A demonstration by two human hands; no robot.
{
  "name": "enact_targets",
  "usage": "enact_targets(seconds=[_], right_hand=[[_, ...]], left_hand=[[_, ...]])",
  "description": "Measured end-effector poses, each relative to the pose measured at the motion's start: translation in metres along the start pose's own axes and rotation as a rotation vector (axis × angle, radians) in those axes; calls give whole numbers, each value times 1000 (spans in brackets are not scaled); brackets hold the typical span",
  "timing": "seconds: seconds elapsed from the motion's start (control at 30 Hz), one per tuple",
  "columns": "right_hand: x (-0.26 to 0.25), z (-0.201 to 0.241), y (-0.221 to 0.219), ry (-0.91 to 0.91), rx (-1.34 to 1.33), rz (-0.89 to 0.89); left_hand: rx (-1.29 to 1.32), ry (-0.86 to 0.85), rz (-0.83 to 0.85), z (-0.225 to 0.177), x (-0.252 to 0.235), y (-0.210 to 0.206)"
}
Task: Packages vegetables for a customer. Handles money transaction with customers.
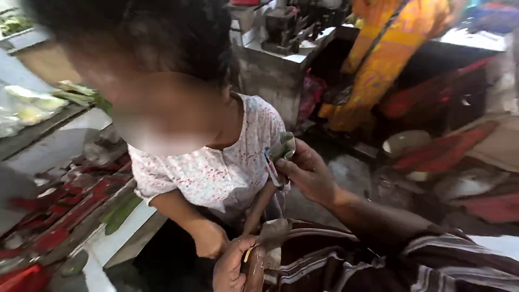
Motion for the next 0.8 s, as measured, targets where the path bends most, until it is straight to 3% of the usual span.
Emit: enact_targets(seconds=[0.27,0.5,0.67,0.8], right_hand=[[-34,-2,72,46,240,-242],[-96,-11,143,-4,130,-241],[-165,-19,200,50,119,-145],[-217,-26,260,50,257,-160]], left_hand=[[140,-4,218,20,-38,-38],[239,2,266,26,-76,-102],[197,55,199,25,-112,-185],[417,131,68,36,-161,-271]])
Point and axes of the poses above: each hand's wrist, its own x-axis away from the middle knuckle, its own y-axis out of the back of the hand, z = x × y, the point moved 6 cm from there along -x, towards the middle knuckle, and after that the axes turned 13 degrees about -z, right-handed, at the moved point
